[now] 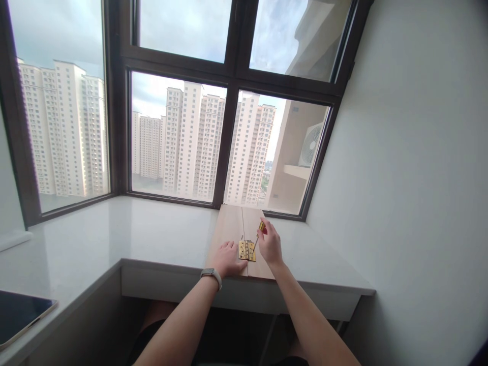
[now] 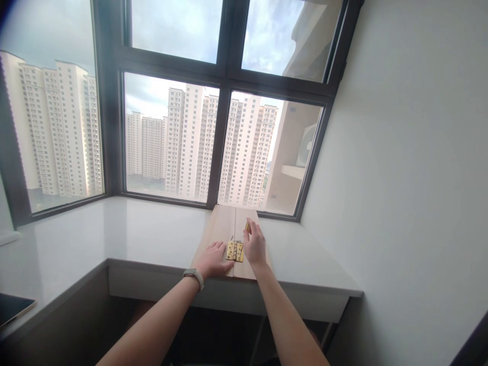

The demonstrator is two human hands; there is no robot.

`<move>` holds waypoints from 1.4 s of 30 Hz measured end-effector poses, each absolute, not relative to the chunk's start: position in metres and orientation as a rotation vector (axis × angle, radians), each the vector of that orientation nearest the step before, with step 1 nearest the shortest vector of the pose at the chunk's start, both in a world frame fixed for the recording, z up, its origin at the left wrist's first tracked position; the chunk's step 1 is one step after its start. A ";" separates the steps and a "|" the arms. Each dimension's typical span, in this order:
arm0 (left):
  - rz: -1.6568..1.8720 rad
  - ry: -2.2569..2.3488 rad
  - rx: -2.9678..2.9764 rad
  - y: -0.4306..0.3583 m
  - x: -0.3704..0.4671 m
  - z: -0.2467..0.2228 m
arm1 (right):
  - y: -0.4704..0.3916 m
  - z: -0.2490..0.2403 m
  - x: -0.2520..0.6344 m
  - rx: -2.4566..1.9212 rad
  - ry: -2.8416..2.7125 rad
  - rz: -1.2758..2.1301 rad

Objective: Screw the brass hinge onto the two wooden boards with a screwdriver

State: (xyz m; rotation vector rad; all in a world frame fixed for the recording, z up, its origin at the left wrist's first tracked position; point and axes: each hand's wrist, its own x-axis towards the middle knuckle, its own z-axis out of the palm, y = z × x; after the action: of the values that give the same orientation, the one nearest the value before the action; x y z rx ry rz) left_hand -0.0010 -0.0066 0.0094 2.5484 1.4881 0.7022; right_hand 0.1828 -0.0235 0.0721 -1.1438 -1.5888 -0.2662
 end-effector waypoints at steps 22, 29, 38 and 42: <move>0.744 1.469 2.569 0.000 -0.001 0.002 | -0.024 0.074 0.183 -1.289 -1.594 -0.286; 0.719 1.468 2.556 -0.002 -0.002 0.004 | -0.023 0.075 0.181 -1.164 -1.677 -0.139; 0.718 1.488 2.572 -0.003 -0.001 0.005 | -0.022 0.074 0.183 -1.220 -1.640 -0.209; 0.699 1.498 2.556 -0.004 -0.001 0.007 | -0.022 0.074 0.182 -1.149 -1.630 -0.118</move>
State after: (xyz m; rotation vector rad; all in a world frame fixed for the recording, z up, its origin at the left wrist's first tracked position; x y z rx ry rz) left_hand -0.0006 -0.0045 0.0067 2.5565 1.4977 0.6986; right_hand 0.1823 -0.0218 0.0738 -1.1488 -1.6298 -0.1184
